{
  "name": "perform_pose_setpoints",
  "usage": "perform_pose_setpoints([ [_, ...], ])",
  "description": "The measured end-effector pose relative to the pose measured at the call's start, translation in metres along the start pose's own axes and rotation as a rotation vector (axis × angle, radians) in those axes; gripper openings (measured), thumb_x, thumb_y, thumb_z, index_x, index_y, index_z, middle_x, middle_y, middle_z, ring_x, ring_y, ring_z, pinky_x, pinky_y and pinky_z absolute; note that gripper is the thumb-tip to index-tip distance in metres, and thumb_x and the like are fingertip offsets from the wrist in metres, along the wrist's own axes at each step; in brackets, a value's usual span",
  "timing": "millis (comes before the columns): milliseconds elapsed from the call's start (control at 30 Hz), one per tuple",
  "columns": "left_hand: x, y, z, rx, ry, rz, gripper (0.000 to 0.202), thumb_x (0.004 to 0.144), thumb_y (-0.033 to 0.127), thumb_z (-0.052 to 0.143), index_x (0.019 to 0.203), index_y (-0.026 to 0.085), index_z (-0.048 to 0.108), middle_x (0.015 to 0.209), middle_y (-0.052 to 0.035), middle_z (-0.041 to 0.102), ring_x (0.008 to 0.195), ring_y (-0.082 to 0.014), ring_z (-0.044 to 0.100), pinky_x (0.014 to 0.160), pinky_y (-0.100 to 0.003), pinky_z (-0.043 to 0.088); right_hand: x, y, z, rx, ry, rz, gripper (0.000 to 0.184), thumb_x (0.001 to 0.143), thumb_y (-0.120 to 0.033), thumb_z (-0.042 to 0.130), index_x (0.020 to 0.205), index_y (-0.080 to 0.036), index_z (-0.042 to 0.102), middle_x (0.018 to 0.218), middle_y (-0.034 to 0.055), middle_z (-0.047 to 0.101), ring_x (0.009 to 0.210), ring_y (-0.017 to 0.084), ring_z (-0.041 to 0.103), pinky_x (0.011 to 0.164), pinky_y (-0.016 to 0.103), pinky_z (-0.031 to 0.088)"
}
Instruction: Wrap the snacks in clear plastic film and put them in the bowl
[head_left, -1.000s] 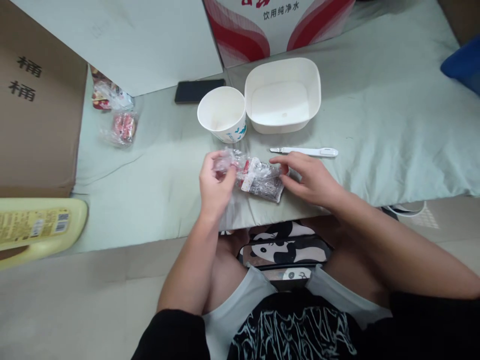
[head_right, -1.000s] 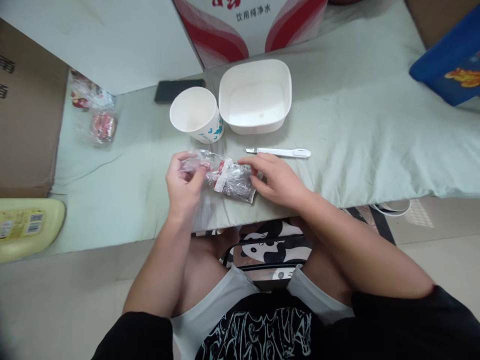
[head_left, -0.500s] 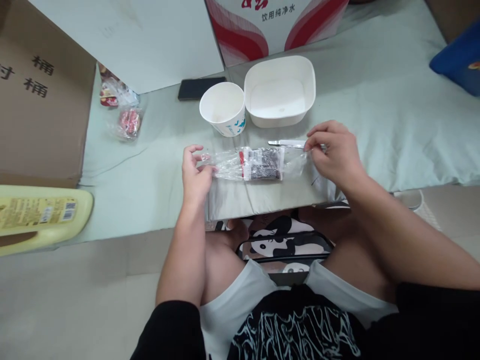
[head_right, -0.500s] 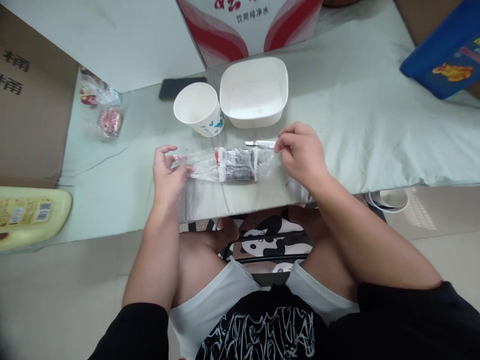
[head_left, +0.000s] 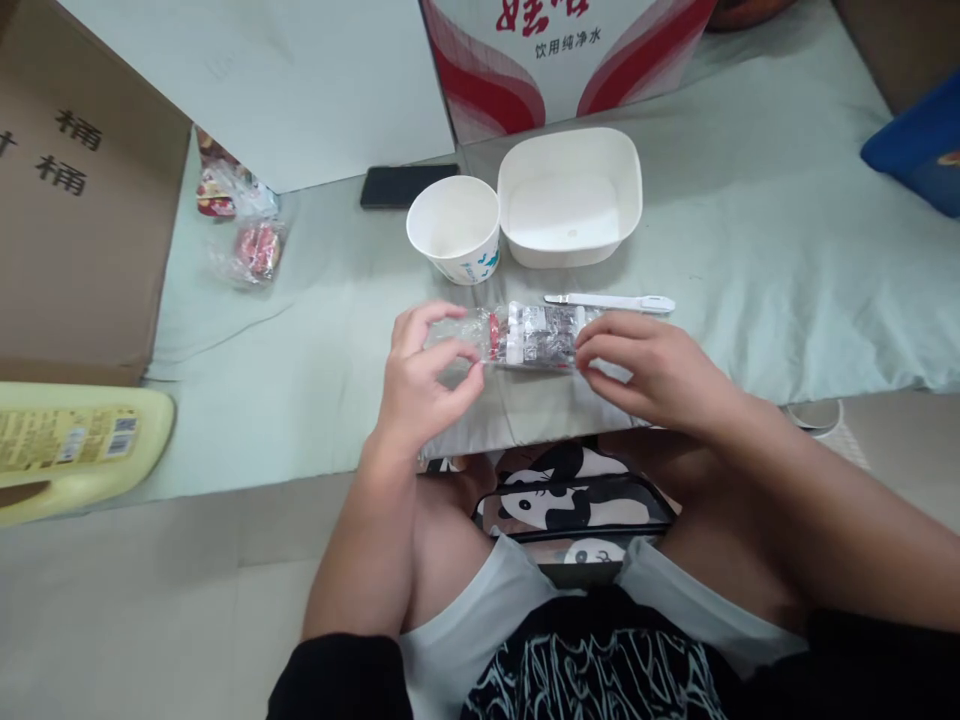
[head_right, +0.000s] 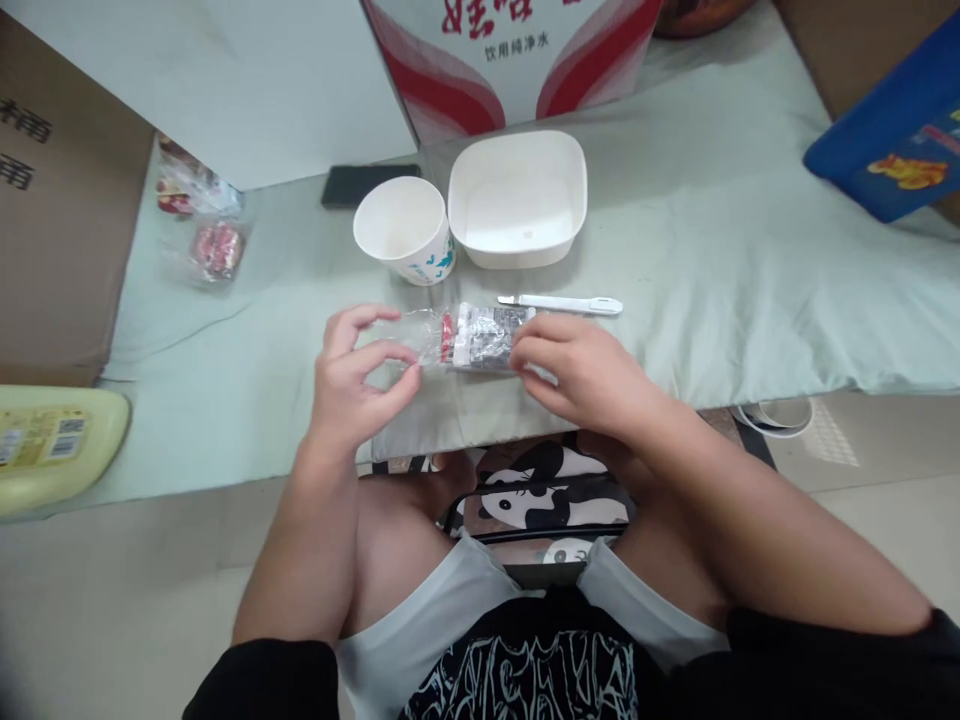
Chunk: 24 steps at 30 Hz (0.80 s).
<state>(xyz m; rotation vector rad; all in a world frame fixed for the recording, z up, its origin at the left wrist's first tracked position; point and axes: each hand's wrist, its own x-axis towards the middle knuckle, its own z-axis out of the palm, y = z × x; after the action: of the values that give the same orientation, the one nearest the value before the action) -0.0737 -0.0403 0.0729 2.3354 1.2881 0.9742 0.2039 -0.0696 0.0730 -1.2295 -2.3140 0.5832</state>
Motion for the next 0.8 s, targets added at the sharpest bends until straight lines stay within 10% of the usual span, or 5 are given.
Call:
perform_pose_setpoints([
  [200, -0.005, 0.005, -0.017, -0.321, -0.607, -0.314, 0.007, 0.082, 0.027, 0.068, 0.081, 0.021, 0.072, 0.065, 0.0022, 0.069, 0.052, -0.0097, 0.056, 0.052, -0.023, 0.047, -0.005, -0.014, -0.002, -0.016, -0.474, 0.137, 0.029, 0.098, -0.034, 0.047, 0.106, -0.023, 0.073, 0.075, 0.0038, 0.075, 0.063, 0.02, 0.066, 0.058, 0.032, 0.041],
  [367, 0.0, -0.017, -0.01, -0.128, -0.077, -0.378, 0.034, 0.075, 0.036, 0.078, 0.106, 0.021, 0.071, 0.105, -0.0068, 0.073, 0.098, -0.0211, 0.068, 0.085, -0.034, 0.057, 0.0, -0.01, 0.009, -0.235, -0.114, 0.322, 0.039, 0.096, -0.035, 0.048, 0.124, -0.023, 0.073, 0.083, 0.0064, 0.078, 0.068, 0.024, 0.068, 0.058, 0.034, 0.041],
  [500, 0.005, -0.03, 0.004, -0.041, -0.236, -0.404, 0.046, 0.064, 0.033, 0.088, 0.105, 0.022, 0.07, 0.141, -0.0114, 0.061, 0.137, -0.0322, 0.053, 0.114, -0.049, 0.044, 0.002, -0.015, 0.024, -0.102, 0.087, 0.225, 0.038, 0.096, -0.029, 0.048, 0.126, -0.019, 0.069, 0.093, 0.007, 0.078, 0.072, 0.02, 0.07, 0.063, 0.033, 0.049],
  [600, 0.007, -0.026, 0.014, -0.176, -0.252, -0.48, 0.018, 0.078, 0.029, 0.076, 0.076, 0.02, 0.061, 0.128, -0.0094, 0.069, 0.121, -0.0271, 0.063, 0.11, -0.046, 0.046, 0.004, -0.02, 0.037, -0.014, 0.033, 0.042, 0.029, 0.1, -0.025, 0.046, 0.108, -0.019, 0.073, 0.097, 0.0074, 0.078, 0.079, 0.02, 0.072, 0.069, 0.032, 0.054],
  [800, 0.016, -0.008, 0.023, -0.817, -0.086, -0.803, 0.029, 0.082, 0.04, 0.071, 0.069, 0.021, 0.053, 0.078, -0.0005, 0.062, 0.075, -0.0143, 0.06, 0.065, -0.025, 0.052, 0.011, -0.017, 0.05, -0.178, 0.132, 0.044, 0.029, 0.098, -0.024, 0.052, 0.118, -0.017, 0.072, 0.122, 0.0151, 0.073, 0.11, 0.03, 0.068, 0.096, 0.046, 0.056],
])
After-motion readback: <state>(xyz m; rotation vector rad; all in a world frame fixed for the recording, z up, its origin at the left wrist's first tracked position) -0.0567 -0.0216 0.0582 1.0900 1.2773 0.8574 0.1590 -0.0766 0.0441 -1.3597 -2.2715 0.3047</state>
